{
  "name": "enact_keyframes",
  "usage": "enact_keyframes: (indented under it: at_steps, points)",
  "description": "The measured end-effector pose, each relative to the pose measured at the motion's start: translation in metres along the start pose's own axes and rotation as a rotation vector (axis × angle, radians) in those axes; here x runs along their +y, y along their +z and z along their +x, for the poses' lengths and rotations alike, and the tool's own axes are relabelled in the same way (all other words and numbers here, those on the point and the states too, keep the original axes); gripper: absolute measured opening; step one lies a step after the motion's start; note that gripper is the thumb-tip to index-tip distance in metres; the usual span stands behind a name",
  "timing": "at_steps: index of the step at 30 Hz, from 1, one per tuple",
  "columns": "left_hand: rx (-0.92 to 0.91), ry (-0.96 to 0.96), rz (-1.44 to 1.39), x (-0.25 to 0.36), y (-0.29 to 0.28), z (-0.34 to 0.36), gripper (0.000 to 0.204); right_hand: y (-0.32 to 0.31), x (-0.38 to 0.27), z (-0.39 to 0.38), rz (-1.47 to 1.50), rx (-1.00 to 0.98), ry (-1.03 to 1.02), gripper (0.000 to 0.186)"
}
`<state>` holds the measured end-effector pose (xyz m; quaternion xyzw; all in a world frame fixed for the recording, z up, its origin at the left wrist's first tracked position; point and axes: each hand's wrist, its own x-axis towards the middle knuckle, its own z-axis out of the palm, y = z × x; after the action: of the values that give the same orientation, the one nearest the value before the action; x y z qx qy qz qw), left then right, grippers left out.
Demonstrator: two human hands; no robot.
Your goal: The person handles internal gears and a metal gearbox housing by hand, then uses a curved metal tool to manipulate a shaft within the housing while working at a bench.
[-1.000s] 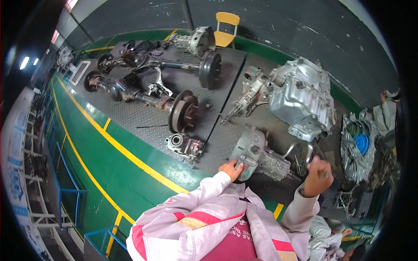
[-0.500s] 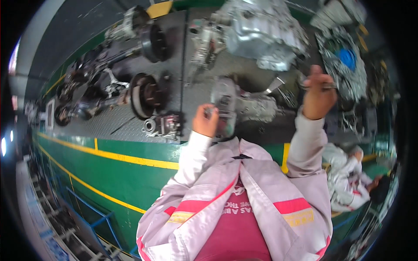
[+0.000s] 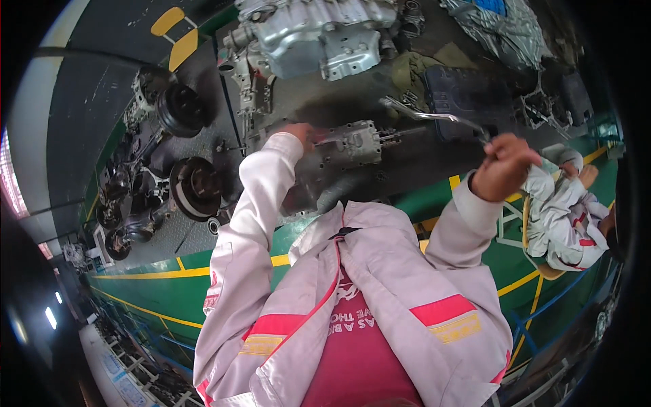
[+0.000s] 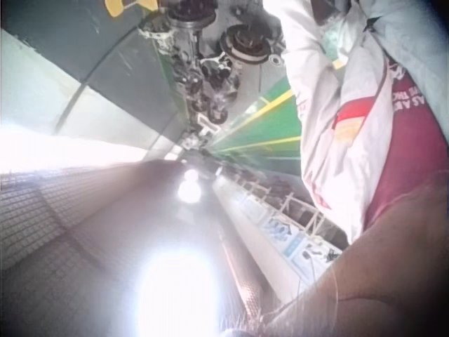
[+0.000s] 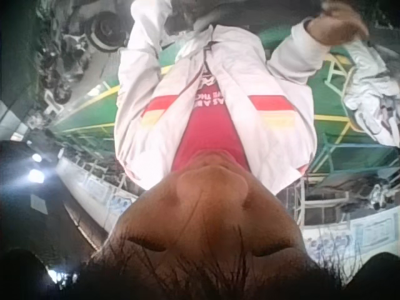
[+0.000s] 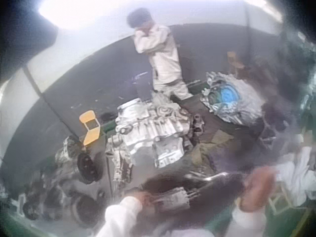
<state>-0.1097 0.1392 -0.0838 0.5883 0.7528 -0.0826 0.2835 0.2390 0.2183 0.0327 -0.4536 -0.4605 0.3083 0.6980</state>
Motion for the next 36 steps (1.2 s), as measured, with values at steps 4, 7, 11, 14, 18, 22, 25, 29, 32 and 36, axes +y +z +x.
enact_keyframes:
  at_steps: [4,7,11,14,18,22,25,29,32,36]
  points:
    - [-0.125,-0.11,0.122,0.019,0.026,0.049,0.032,-0.098,0.023,0.02,0.027,0.218,0.03,0.059]
    - [-0.235,-0.098,0.113,0.047,0.002,0.041,0.034,-0.139,0.027,0.026,-0.071,0.336,0.111,0.057]
    - [-0.356,-0.146,0.18,0.044,-0.009,0.049,0.041,-0.18,0.048,0.019,-0.169,0.384,0.118,0.051]
    - [-0.34,-0.139,0.157,0.019,-0.015,0.061,0.043,-0.196,0.051,0.01,-0.204,0.425,0.122,0.049]
    - [-0.146,0.052,-0.074,-0.051,-0.004,0.067,0.034,-0.208,0.042,0.014,-0.17,0.495,0.149,0.052]
    - [-0.117,0.16,-0.337,0.019,-0.045,0.061,0.021,-0.22,0.038,0.016,-0.184,0.631,0.266,0.057]
    - [0.057,0.278,-0.4,0.062,-0.045,0.08,0.02,-0.218,0.037,0.019,-0.07,0.635,0.347,0.057]
    - [-0.017,0.007,-0.705,0.112,-0.02,0.112,0.016,-0.213,0.048,0.023,-0.152,0.525,0.331,0.056]
    - [0.183,0.09,-0.481,0.091,0.029,0.153,0.021,-0.213,0.053,0.022,-0.215,0.416,0.313,0.055]
    - [0.29,0.122,-0.021,0.125,0.029,0.17,0.015,-0.226,0.056,0.026,-0.19,0.398,0.324,0.054]
